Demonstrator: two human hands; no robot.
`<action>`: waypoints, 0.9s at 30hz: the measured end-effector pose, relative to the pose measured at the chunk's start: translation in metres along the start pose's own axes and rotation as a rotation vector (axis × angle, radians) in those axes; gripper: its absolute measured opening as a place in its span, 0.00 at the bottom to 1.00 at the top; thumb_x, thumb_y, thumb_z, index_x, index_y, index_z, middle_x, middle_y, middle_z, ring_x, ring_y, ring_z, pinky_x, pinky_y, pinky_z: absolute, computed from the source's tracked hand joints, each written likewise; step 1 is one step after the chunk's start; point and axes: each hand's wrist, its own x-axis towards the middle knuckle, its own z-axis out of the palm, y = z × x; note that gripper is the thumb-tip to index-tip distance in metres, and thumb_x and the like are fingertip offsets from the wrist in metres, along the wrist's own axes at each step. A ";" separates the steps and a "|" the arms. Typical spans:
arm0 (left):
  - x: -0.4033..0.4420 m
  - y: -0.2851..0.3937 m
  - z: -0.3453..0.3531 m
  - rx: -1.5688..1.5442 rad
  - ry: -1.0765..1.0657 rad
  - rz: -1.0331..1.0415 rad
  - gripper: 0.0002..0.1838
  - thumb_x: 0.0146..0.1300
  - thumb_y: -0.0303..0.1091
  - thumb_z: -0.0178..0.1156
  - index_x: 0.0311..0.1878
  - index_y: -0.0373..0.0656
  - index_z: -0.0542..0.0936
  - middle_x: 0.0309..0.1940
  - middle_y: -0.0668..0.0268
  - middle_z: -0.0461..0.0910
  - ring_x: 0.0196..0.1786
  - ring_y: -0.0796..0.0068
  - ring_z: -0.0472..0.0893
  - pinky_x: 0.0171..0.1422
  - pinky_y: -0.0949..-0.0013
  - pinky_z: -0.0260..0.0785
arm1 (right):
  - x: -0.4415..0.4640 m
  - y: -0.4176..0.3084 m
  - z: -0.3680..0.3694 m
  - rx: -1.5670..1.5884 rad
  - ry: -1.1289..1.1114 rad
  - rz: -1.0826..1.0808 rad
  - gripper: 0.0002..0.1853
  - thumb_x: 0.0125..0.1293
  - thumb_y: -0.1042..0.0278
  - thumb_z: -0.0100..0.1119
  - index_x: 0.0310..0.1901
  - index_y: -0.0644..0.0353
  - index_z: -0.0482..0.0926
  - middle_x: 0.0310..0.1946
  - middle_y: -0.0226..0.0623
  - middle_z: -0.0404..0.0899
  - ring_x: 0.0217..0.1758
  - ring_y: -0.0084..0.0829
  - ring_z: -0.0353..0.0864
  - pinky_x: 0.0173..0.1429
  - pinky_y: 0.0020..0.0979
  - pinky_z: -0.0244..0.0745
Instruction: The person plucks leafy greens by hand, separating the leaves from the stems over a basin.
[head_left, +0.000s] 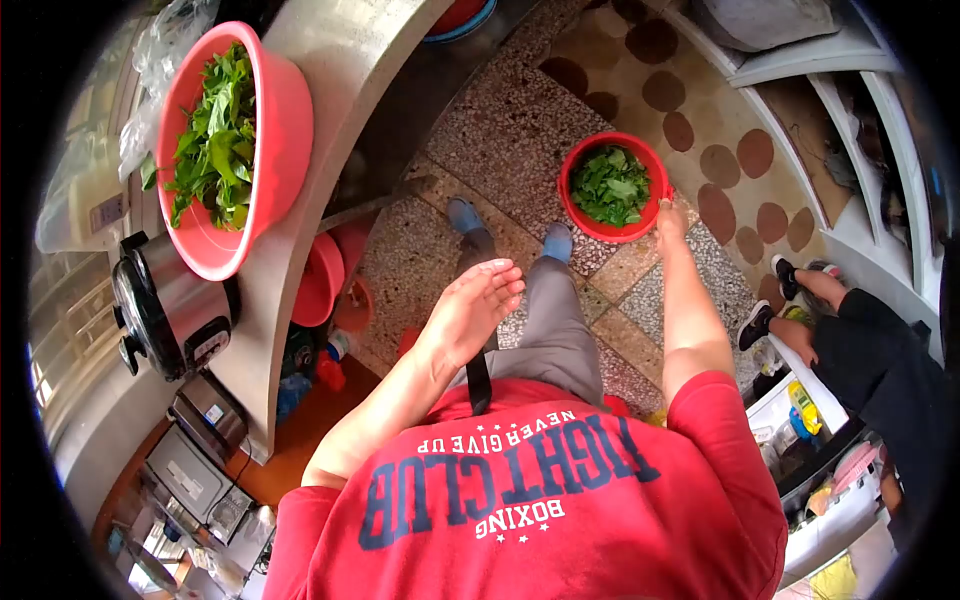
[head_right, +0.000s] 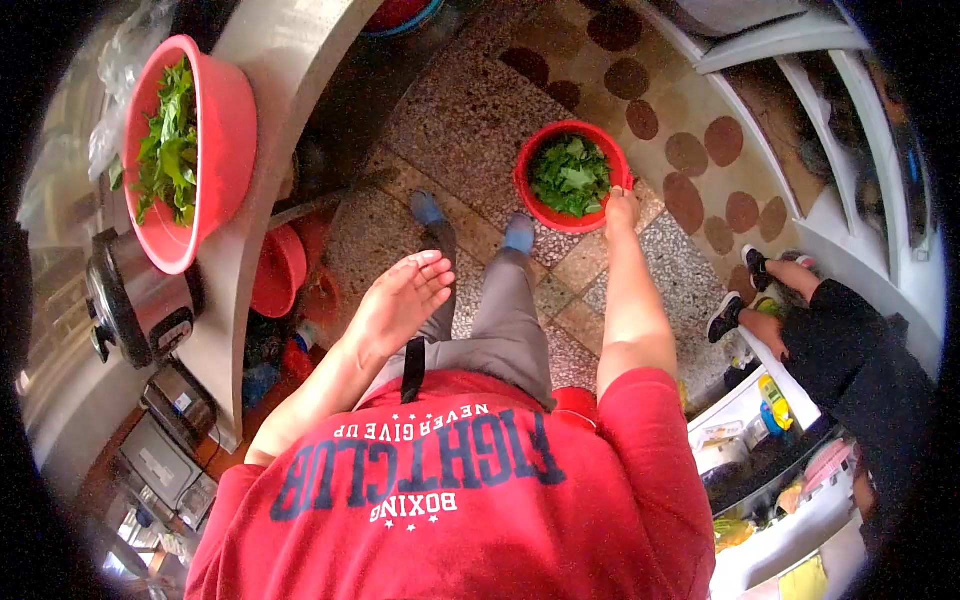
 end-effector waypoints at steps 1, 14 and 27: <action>-0.001 0.001 0.002 -0.004 -0.005 0.001 0.18 0.69 0.40 0.53 0.56 0.40 0.72 0.53 0.61 0.75 0.57 0.66 0.74 0.64 0.62 0.66 | -0.005 -0.004 -0.005 -0.003 0.004 -0.004 0.19 0.66 0.56 0.55 0.46 0.66 0.80 0.43 0.51 0.81 0.49 0.42 0.79 0.53 0.38 0.70; -0.045 0.020 0.011 -0.001 -0.060 0.071 0.12 0.68 0.35 0.55 0.51 0.41 0.75 0.43 0.65 0.79 0.46 0.73 0.79 0.52 0.70 0.72 | 0.015 -0.011 -0.023 -0.645 -0.022 -0.372 0.16 0.60 0.61 0.50 0.38 0.66 0.81 0.38 0.57 0.81 0.46 0.55 0.79 0.49 0.49 0.72; -0.134 0.067 -0.015 0.143 0.193 0.409 0.10 0.68 0.30 0.54 0.50 0.39 0.75 0.43 0.65 0.78 0.44 0.77 0.78 0.51 0.73 0.72 | 0.043 -0.003 -0.009 -0.251 -0.198 -0.376 0.16 0.63 0.67 0.56 0.52 0.59 0.73 0.39 0.33 0.80 0.32 0.30 0.77 0.25 0.33 0.68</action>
